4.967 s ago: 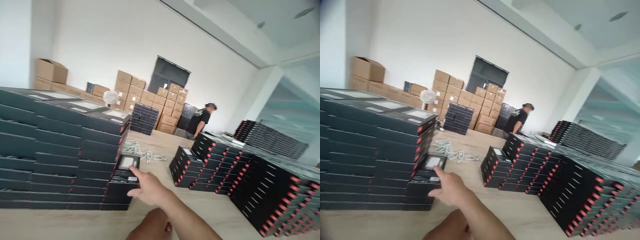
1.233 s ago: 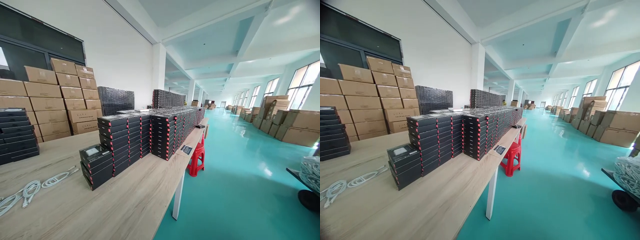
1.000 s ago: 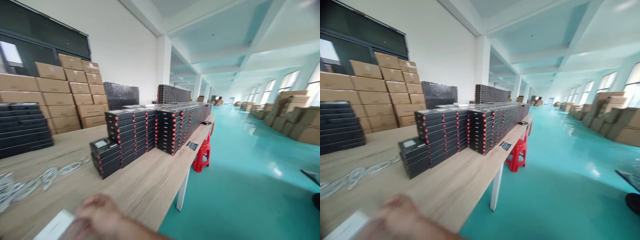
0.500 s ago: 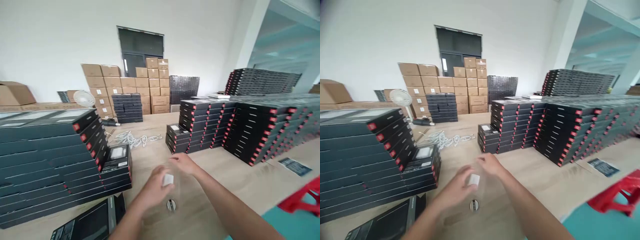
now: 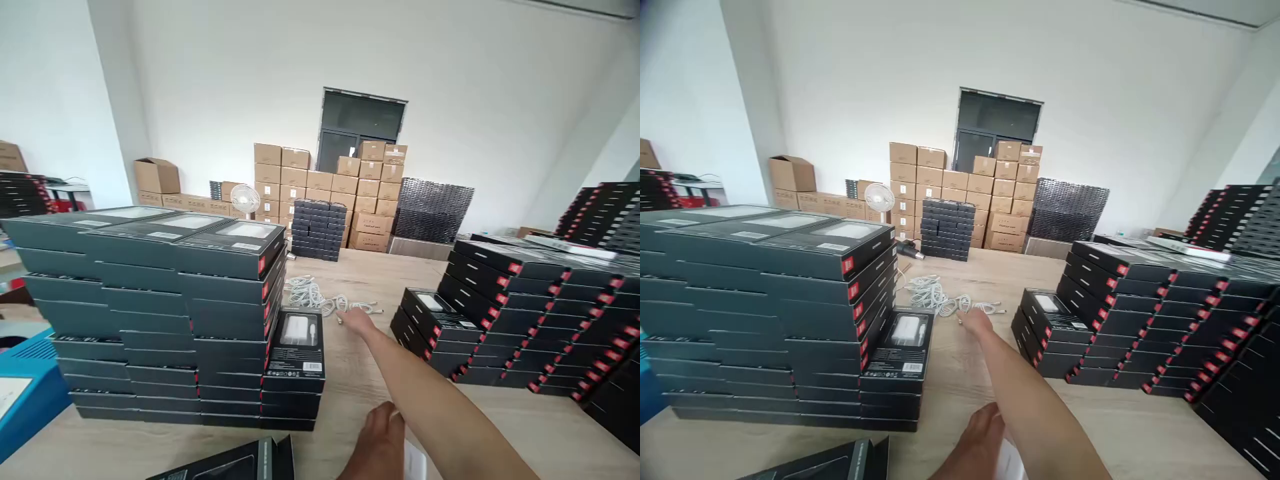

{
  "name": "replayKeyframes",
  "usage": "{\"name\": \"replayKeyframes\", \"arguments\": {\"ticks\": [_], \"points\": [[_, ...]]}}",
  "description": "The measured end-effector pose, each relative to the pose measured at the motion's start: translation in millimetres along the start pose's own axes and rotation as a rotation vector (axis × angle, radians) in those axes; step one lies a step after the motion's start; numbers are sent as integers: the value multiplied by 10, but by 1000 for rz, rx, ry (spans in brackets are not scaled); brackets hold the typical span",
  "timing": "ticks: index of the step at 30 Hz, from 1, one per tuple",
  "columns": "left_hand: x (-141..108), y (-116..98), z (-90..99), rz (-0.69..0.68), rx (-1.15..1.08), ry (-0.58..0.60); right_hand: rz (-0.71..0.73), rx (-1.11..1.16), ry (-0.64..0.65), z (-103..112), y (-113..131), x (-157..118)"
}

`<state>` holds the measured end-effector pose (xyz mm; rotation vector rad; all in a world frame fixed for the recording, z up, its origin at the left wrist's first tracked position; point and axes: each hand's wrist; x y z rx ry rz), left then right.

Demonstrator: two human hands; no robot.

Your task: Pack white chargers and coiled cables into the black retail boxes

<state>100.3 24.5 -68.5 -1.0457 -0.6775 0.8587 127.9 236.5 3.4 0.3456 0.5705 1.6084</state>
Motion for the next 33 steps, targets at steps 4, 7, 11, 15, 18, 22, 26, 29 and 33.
{"name": "replayKeyframes", "arguments": {"ticks": [4, 7, 11, 15, 18, 22, 26, 29, 33], "points": [[-23, -11, -93, 102, -78, -103, -14, 91, -79, -9, 6, 51], [-129, -238, -30, 147, -203, -260, 52, 226, -191, 174, -212, -239], [-247, -583, 202, 59, -304, -630, 209, 406, -322, 527, -647, -955], [-272, -736, 398, -6, -293, -803, 362, 566, -276, 666, -935, -1604], [-249, -743, 465, 57, -369, -609, 445, 708, -203, 607, -981, -1829], [-242, -771, 509, 58, -577, -427, 397, 976, -269, 528, -937, -1873], [-286, -839, 528, 66, -898, -311, 398, 1121, -332, 593, -938, -1860], [-310, -857, 499, 150, -1021, -168, 412, 1137, -354, 665, -956, -1874], [-302, -834, 422, 202, -1071, -119, 424, 1142, -340, 700, -933, -1912]]}}
Point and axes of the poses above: each hand's wrist, its own x-axis towards the middle knuckle, its own z-axis out of the back of the hand, y = z × x, and after that the axes turned 7 degrees about -x, right-handed
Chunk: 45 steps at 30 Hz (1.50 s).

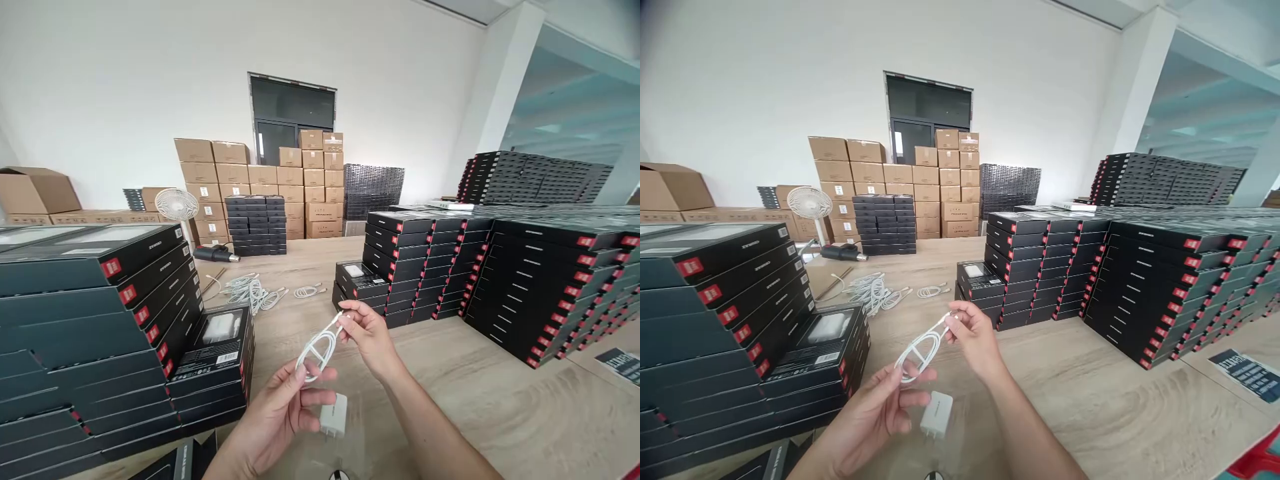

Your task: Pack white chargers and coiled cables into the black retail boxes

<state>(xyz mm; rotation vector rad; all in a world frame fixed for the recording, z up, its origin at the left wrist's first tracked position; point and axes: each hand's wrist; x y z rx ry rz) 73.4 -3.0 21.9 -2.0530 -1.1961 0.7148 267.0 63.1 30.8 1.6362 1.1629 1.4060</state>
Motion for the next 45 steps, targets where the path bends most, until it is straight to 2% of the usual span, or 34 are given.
{"name": "replayKeyframes", "arguments": {"ticks": [3, 6, 11, 16, 19, 22, 27, 29, 31, 33, 38, 42, 45], "points": [[5, 30, 1, -28, -57, -32, 4, 27, 34, -26, 29, -21], [-10, 14, 0, -24, -57, -8, 18, 27, 62, -27, 55, -40], [-7, -41, -23, 96, -82, 40, 27, -119, 87, 17, 74, -58], [21, -63, -13, 6, -155, -36, -42, -43, 160, 42, 45, -56], [20, -54, -5, 5, -166, -49, -21, -123, 141, 60, 26, -54], [20, -28, -14, -27, -98, -76, 138, -402, 109, 90, 27, -68], [30, -5, -49, -147, 160, -160, 596, -1079, 168, 75, 96, -118], [36, -8, -49, -193, 252, -226, 648, -1243, 130, 12, 135, -155], [43, -8, -39, -217, 317, -286, 590, -1282, 115, -86, 165, -212], [52, 3, -25, -218, 350, -309, 460, -1175, 123, -202, 171, -281], [95, 60, 0, -193, 255, -238, 93, -724, 115, -426, 90, -378], [111, 79, 26, -178, 231, -202, -69, -415, 164, -460, 45, -341], [94, 83, 40, -160, 176, -166, -154, -323, 226, -456, 61, -318]]}}
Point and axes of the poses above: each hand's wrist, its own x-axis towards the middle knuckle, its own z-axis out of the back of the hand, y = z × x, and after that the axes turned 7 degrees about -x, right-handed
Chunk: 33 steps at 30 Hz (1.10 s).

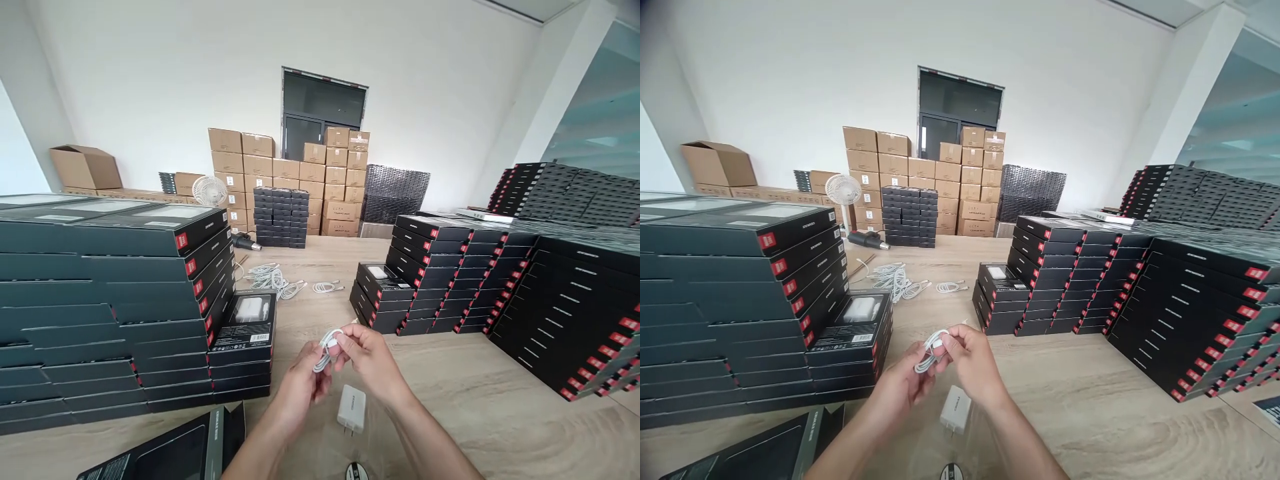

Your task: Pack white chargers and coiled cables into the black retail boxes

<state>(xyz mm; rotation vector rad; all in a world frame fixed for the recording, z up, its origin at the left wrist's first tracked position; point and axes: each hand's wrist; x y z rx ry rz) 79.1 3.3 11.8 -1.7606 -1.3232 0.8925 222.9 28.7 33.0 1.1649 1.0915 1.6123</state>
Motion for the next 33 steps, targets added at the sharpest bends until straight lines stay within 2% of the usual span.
{"name": "replayKeyframes", "arguments": {"ticks": [3, 6, 9, 13, 15, 17, 19, 20, 21, 23, 25, 27, 31, 33], "points": [[-21, -2, -12, 37, -105, 22, 20, -59, -3, -9, 15, -16], [-30, -21, -49, 38, -167, -1, 136, -265, -86, -20, 1, -41], [-22, -36, -72, -21, -173, -22, 257, -421, -146, 16, -24, -38], [1, -2, -47, -59, -92, -19, 204, -311, -2, 70, -42, -10], [8, 24, -31, -63, -69, -28, 185, -309, 16, 48, -57, -7], [9, 34, -33, -58, -78, -37, 201, -349, -118, 4, -84, -7], [3, 25, -54, -51, -103, -29, 193, -373, -351, -25, -117, 5], [-1, 15, -69, -50, -117, -24, 170, -346, -447, -25, -132, 18], [-5, 3, -84, -49, -128, -21, 135, -285, -492, -14, -144, 34], [-10, -20, -101, -47, -127, -18, 41, -91, -407, 22, -153, 66], [-6, -42, -94, -41, -80, -17, -24, 78, -207, 46, -140, 82], [0, -64, -66, -51, 24, -25, -18, 145, -78, 35, -108, 73], [-10, -115, -24, -180, 298, -36, 66, 169, -51, -36, -29, 20], [-22, -129, -28, -242, 356, -35, 74, 164, -48, -52, -4, 0]]}}
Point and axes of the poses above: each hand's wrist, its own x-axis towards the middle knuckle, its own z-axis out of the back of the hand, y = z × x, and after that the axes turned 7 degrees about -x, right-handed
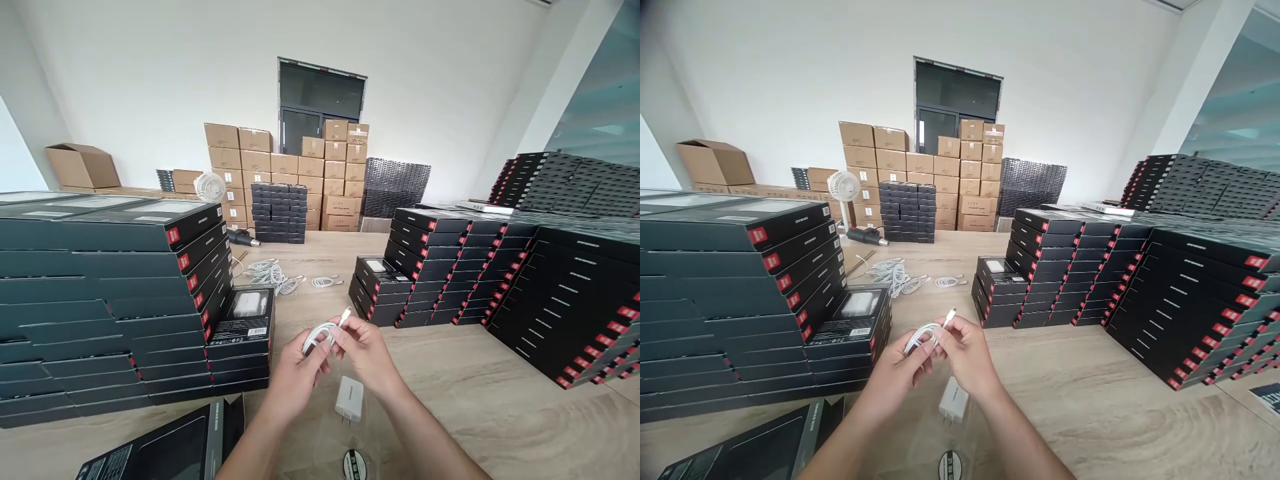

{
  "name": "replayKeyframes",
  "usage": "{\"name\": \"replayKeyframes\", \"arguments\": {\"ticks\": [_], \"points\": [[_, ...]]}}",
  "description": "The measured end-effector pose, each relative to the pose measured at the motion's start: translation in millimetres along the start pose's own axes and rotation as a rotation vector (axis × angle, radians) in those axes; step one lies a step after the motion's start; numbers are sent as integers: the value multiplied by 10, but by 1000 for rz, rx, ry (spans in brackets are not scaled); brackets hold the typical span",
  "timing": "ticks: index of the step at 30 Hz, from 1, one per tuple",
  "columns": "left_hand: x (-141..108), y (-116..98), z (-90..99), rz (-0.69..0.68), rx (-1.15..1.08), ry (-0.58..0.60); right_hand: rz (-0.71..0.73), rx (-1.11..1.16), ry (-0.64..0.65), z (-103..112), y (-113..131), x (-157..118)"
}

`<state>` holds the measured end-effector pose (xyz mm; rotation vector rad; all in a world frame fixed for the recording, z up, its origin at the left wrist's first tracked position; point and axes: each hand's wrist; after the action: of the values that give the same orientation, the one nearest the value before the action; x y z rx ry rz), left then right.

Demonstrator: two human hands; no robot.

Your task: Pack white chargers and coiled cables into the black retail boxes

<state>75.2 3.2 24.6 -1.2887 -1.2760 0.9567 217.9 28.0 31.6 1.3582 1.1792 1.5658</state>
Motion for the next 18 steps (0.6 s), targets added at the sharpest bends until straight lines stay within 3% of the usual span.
{"name": "replayKeyframes", "arguments": {"ticks": [7, 12, 18], "points": [[20, 74, -33, -4, -54, -94, 47, -18, -15, 14, -34, -13], [31, 103, -33, 47, -29, -99, 45, -19, -5, 56, -84, 13], [12, 92, -66, -25, 104, -130, -143, -15, -16, 89, -80, 46]]}}
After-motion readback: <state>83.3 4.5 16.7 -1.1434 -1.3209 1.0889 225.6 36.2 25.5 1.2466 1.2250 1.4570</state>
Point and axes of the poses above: each hand's wrist, its own x-axis towards the middle knuckle, its own z-axis out of the back of the hand, y = z × x, and after that the axes turned 7 degrees about -x, right-handed
